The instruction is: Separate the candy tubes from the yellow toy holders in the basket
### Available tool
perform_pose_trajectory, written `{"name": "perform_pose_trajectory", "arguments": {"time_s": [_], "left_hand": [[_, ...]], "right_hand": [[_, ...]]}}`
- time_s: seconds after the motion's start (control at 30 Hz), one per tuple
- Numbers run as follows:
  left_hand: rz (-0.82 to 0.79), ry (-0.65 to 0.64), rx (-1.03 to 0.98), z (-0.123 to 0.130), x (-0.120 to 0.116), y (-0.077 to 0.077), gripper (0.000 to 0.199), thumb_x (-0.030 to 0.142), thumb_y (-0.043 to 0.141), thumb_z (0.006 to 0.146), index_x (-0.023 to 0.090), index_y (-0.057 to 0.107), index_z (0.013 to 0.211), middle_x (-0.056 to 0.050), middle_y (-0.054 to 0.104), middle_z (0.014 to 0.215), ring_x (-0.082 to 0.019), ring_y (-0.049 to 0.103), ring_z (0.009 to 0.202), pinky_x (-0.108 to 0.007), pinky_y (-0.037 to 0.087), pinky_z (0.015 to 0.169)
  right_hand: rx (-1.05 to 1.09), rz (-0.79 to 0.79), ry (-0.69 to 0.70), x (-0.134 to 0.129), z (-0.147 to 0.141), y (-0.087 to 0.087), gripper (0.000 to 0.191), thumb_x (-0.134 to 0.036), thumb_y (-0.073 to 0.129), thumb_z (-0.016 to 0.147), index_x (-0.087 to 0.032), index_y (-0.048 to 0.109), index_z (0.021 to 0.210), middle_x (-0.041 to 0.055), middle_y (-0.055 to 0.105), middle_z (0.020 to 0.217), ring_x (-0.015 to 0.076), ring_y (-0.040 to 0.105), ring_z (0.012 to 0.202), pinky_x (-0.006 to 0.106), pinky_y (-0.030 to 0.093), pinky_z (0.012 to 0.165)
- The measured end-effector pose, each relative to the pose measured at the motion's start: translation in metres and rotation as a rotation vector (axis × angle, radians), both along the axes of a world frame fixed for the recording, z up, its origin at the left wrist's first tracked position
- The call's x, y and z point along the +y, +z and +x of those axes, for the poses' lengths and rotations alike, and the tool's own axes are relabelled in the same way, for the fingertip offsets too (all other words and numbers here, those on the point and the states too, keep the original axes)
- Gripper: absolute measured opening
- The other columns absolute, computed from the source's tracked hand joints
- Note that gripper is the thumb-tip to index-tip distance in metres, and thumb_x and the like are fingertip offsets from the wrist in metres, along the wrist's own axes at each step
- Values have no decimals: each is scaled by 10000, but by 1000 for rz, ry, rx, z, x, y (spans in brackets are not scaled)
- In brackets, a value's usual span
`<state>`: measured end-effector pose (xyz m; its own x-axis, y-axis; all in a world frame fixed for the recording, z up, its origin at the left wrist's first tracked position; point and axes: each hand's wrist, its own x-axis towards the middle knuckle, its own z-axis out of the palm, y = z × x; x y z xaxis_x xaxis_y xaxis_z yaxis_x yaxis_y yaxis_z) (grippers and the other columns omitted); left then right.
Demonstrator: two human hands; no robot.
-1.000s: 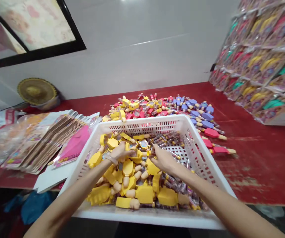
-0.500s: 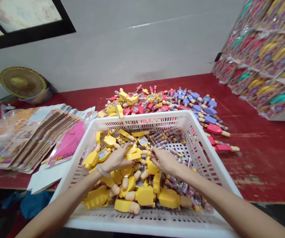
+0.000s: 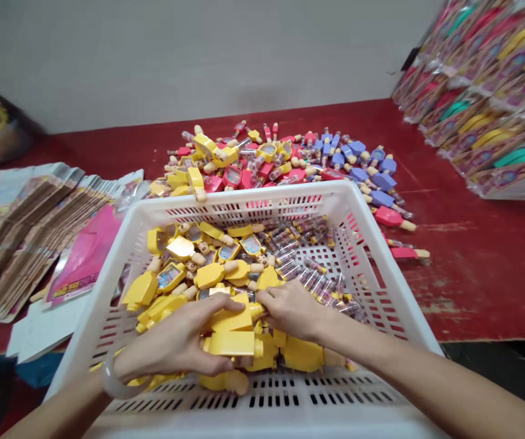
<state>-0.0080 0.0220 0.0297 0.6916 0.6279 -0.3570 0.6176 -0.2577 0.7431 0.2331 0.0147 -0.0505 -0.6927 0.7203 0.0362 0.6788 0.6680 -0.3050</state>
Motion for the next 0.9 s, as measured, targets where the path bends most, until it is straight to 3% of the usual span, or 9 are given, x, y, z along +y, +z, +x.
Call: {"name": "perform_pose_trajectory", "arguments": {"time_s": [0.2,0.37,0.43,0.5,0.57,0.67,0.77,0.83,0.9], "left_hand": [[75,-35,21,7,-11,-15,629,509,722,715,279,476,1246,-53,571,1217,-219,594,987,-341,496,856],[554,-319,166,7,-11,-38,697,280,764,685,327,448,1305,-144,281,1484,-357,509,1142,-491,467,878],[502,-294,131,5,-7,-40,695,297,759,684,320,441,1301,-129,306,1471,-326,536,1110,-464,475,883],[340,-194,58,2,-1,-36,697,368,760,678,299,433,1290,-97,415,1393,-270,573,1050,-400,491,876],[228,-115,-10,0,2,-33,696,390,751,681,291,424,1287,-58,507,1290,-235,585,1023,-346,498,863],[367,-100,-2,-2,4,-36,669,378,735,699,285,441,1294,-89,442,1368,-272,573,1057,-382,493,865],[590,-144,47,-2,4,-41,585,382,686,766,296,457,1297,-113,285,1488,-318,527,1144,-437,469,898],[579,-148,46,-1,4,-42,602,374,696,757,300,445,1300,-104,293,1485,-312,520,1156,-430,467,910],[447,-89,19,-1,4,-40,670,366,729,714,283,419,1301,-99,377,1428,-283,553,1107,-401,484,897]], "right_hand": [[-125,-92,-34,-3,-2,12,80,-147,608,745,-151,598,824,46,650,693,157,539,572,280,165,505],[46,-671,-100,9,7,25,93,-245,646,740,-176,585,727,-28,543,605,127,495,552,224,251,486],[131,-848,-121,17,15,32,195,-250,681,712,-189,591,875,-51,518,632,120,478,546,208,275,464],[248,-853,-165,23,23,41,374,-224,696,692,-196,554,1036,-40,547,737,130,498,619,203,317,492],[396,-833,-202,27,28,47,355,-225,689,708,-191,554,1035,-7,579,849,147,521,728,209,362,564],[572,-993,-278,29,29,45,251,-378,675,781,-172,593,898,-11,552,723,123,474,623,211,319,516],[618,-1202,-365,28,27,38,465,-590,519,866,-171,527,666,-71,325,459,79,233,414,231,162,419],[595,-1169,-406,28,27,38,515,-629,487,866,-174,506,626,-60,354,458,78,241,410,235,170,415],[603,-1044,-397,29,28,43,418,-579,620,799,-161,597,791,-19,522,622,92,381,498,221,258,451]]}}
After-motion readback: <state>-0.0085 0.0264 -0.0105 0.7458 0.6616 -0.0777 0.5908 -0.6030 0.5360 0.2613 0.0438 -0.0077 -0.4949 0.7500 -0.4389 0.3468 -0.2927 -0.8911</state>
